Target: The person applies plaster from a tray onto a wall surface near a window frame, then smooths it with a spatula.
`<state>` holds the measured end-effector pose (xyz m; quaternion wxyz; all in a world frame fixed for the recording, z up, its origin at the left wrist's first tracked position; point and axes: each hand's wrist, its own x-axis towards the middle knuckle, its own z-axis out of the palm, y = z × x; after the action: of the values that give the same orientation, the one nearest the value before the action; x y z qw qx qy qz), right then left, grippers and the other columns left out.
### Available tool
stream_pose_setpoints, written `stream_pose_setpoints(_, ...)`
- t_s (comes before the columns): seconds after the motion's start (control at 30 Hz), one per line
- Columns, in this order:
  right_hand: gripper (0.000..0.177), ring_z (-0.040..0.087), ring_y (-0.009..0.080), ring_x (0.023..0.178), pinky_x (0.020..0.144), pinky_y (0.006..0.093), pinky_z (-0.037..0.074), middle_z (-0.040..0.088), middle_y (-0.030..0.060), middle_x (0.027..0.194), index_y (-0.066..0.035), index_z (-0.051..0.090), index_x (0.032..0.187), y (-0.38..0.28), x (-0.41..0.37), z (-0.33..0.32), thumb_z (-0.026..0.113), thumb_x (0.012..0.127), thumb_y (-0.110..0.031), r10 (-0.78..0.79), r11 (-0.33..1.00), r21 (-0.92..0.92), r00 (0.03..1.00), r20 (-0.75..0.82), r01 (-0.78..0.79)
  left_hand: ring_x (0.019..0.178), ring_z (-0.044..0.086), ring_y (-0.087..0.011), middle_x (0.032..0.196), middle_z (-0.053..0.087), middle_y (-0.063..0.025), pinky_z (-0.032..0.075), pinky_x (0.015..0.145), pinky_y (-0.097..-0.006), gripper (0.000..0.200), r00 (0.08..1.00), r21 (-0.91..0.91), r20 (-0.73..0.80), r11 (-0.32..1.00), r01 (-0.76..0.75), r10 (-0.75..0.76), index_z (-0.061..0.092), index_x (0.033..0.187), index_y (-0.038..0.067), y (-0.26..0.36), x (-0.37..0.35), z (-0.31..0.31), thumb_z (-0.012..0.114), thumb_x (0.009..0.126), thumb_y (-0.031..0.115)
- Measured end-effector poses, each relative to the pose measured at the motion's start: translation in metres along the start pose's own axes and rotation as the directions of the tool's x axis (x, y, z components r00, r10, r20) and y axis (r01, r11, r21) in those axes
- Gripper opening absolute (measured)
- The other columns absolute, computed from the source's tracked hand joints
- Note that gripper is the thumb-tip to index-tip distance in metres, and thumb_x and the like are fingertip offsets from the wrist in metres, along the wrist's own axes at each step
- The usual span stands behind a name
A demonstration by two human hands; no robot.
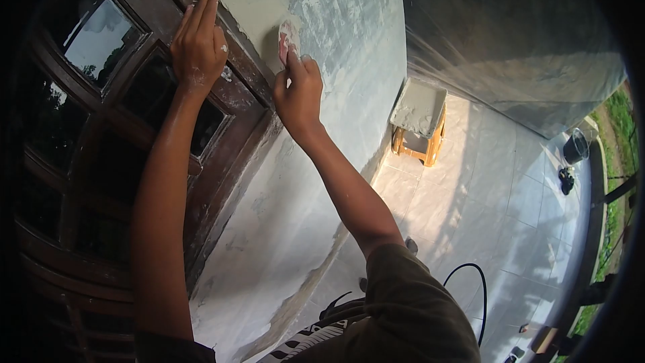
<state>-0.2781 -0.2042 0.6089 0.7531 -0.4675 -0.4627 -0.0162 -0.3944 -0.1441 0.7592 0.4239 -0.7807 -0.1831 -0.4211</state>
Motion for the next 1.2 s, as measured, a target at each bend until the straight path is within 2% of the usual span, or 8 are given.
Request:
stream_pose_setpoints(0.1, 0.033, 0.057, 0.0328, 0.070, 0.066, 0.0411, 0.048, 0.056, 0.0181, 0.076, 0.005, 0.065, 0.109, 0.017, 0.025, 0.025, 0.058, 0.077, 0.007, -0.156, 0.977, -0.158, 0.984, -0.083, 0.141, 0.123, 0.059, -0.0318, 0.142, 0.055, -0.0136, 0.045, 0.108, -0.0441, 0.051, 1.000, 0.008, 0.006, 1.000, 0.003, -0.003, 0.056, 0.135, 0.001, 0.000, 0.000, -0.001, 0.046, 0.086, 0.003)
stream_pose_setpoints(0.13, 0.027, 0.057, 0.0385, 0.077, 0.068, 0.0459, 0.047, 0.057, 0.0206, 0.079, 0.005, 0.064, 0.103, 0.015, 0.019, 0.030, 0.058, 0.076, 0.006, -0.101, 0.988, -0.120, 0.994, -0.034, 0.097, 0.123, 0.059, -0.0317, 0.142, 0.055, -0.0136, 0.045, 0.108, -0.0441, 0.051, 1.000, 0.011, 0.013, 1.000, 0.011, -0.011, 0.055, 0.136, 0.001, 0.001, 0.001, -0.001, 0.046, 0.086, 0.004)
stream_pose_setpoints(0.23, 0.045, 0.059, 0.0413, 0.090, 0.078, 0.0467, 0.051, 0.058, 0.0224, 0.096, 0.002, 0.059, 0.123, -0.016, -0.037, 0.024, 0.062, 0.078, 0.004, -0.053, 0.986, -0.150, 0.985, 0.164, 0.078, 0.124, 0.058, -0.0313, 0.143, 0.055, -0.0133, 0.044, 0.109, -0.0439, 0.052, 1.000, 0.004, 0.022, 1.000, 0.014, -0.014, 0.055, 0.137, 0.001, 0.000, 0.000, -0.001, 0.047, 0.086, 0.004)
stream_pose_setpoints(0.37, 0.051, 0.055, 0.0321, 0.076, 0.066, 0.0398, 0.047, 0.054, 0.0163, 0.083, 0.000, 0.061, 0.126, -0.052, -0.116, -0.023, 0.063, 0.076, 0.008, -0.110, 0.993, 0.072, 0.975, 0.192, 0.098, 0.125, 0.058, -0.0310, 0.143, 0.054, -0.0129, 0.044, 0.109, -0.0435, 0.052, 1.000, 0.008, 0.020, 1.000, 0.012, -0.012, 0.055, 0.137, 0.002, -0.002, -0.003, -0.001, 0.047, 0.086, 0.003)
stream_pose_setpoints(0.53, 0.028, 0.049, 0.0117, 0.065, 0.062, 0.0276, 0.044, 0.049, 0.0077, 0.073, 0.001, 0.067, 0.115, -0.040, -0.121, -0.067, 0.059, 0.088, 0.004, 0.229, 0.926, 0.214, 0.915, 0.332, -0.310, 0.125, 0.058, -0.0302, 0.143, 0.055, -0.0140, 0.044, 0.110, -0.0419, 0.048, 0.999, 0.003, 0.030, 1.000, 0.019, -0.019, 0.056, 0.134, 0.000, 0.001, -0.001, -0.003, 0.050, 0.088, 0.005)
stream_pose_setpoints(0.77, 0.023, 0.069, 0.0149, 0.089, 0.074, 0.0297, 0.056, 0.072, 0.0092, 0.100, 0.003, 0.065, 0.115, 0.017, -0.053, -0.136, 0.053, 0.101, -0.011, 0.487, 0.518, 0.550, 0.755, 0.440, -0.655, 0.128, 0.055, -0.0309, 0.145, 0.053, -0.0146, 0.041, 0.111, -0.0443, 0.049, 0.995, -0.120, 0.033, 0.988, 0.092, -0.089, 0.054, 0.137, -0.002, 0.007, -0.002, -0.005, 0.043, 0.089, 0.006)
stream_pose_setpoints(0.83, 0.024, 0.070, 0.0166, 0.092, 0.076, 0.0312, 0.057, 0.072, 0.0095, 0.101, 0.002, 0.064, 0.119, 0.026, -0.034, -0.159, 0.051, 0.101, -0.008, 0.560, 0.461, 0.546, 0.707, 0.432, -0.699, 0.132, 0.051, -0.0325, 0.146, 0.051, -0.0162, 0.033, 0.115, -0.0492, 0.049, 0.980, -0.160, -0.102, 0.976, 0.151, -0.169, 0.053, 0.138, -0.003, 0.016, 0.002, 0.005, 0.040, 0.091, 0.008)
stream_pose_setpoints(1.2, 0.024, 0.068, 0.0185, 0.094, 0.080, 0.0337, 0.056, 0.070, 0.0079, 0.107, -0.003, 0.066, 0.119, 0.132, 0.041, -0.258, 0.053, 0.099, -0.008, 0.613, 0.346, 0.542, 0.622, 0.488, -0.766, 0.136, 0.047, -0.0384, 0.146, 0.048, -0.0230, 0.026, 0.117, -0.0527, 0.053, 0.912, -0.467, 0.139, 0.786, 0.405, -0.387, 0.047, 0.140, -0.008, 0.229, 0.010, 0.110, 0.040, 0.089, 0.007)
